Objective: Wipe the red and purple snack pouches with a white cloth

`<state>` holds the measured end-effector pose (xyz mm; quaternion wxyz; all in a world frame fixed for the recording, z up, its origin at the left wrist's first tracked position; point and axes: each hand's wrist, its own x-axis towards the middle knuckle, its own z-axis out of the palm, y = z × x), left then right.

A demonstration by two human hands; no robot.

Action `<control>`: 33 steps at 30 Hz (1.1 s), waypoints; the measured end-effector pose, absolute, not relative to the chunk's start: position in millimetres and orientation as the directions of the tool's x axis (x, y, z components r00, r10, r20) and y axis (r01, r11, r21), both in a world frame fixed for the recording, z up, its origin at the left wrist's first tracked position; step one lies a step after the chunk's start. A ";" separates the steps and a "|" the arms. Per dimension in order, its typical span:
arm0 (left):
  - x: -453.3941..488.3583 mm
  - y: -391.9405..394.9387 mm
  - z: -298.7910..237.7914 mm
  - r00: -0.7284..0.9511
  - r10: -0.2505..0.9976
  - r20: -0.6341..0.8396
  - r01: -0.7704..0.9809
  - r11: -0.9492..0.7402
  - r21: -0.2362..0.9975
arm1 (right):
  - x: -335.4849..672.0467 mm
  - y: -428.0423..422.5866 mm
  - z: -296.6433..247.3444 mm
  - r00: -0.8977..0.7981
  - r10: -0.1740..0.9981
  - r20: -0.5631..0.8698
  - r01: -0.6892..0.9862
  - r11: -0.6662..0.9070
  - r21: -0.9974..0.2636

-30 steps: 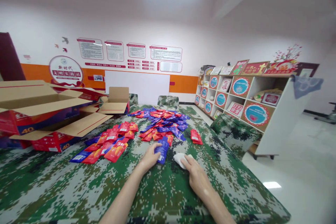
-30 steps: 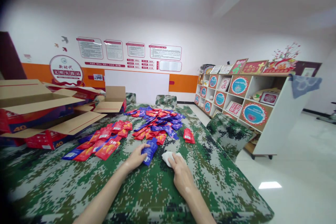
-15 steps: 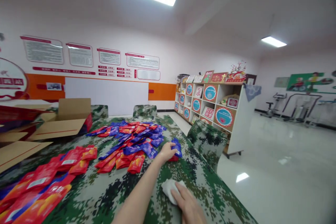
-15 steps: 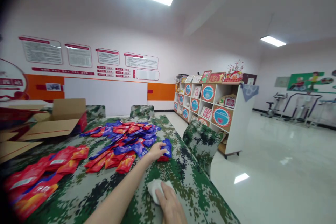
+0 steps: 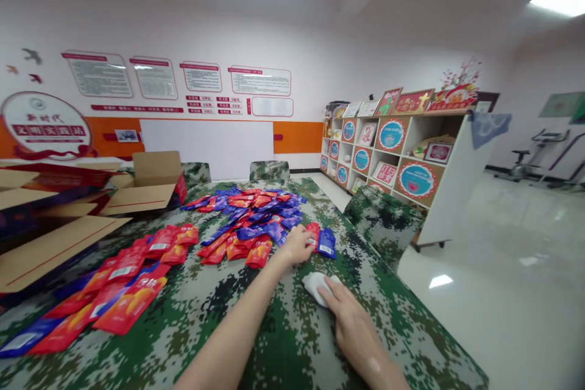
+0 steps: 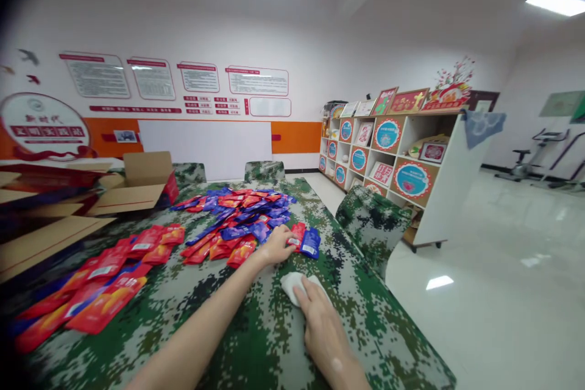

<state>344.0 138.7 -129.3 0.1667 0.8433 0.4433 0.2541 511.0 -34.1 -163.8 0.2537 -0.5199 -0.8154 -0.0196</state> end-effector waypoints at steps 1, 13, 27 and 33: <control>325.1 130.1 -128.5 0.482 0.831 0.279 0.674 -0.555 0.488 | 509.1 -31.7 -161.5 -0.335 0.831 0.444 0.853 0.467 -0.232; 185.7 24.8 -155.3 0.453 0.881 0.138 0.841 -0.474 0.262 | 418.0 14.6 -126.1 -0.421 0.765 0.487 0.776 0.582 -0.242; 168.3 -32.0 -168.3 0.558 0.789 0.258 0.757 -0.611 0.232 | 333.2 19.9 -148.1 -0.596 0.735 0.322 0.711 0.670 -0.212; 168.0 -31.1 -163.1 0.549 0.815 0.187 0.788 -0.579 0.210 | 334.5 62.7 -142.2 -0.499 0.823 0.271 0.796 0.559 -0.232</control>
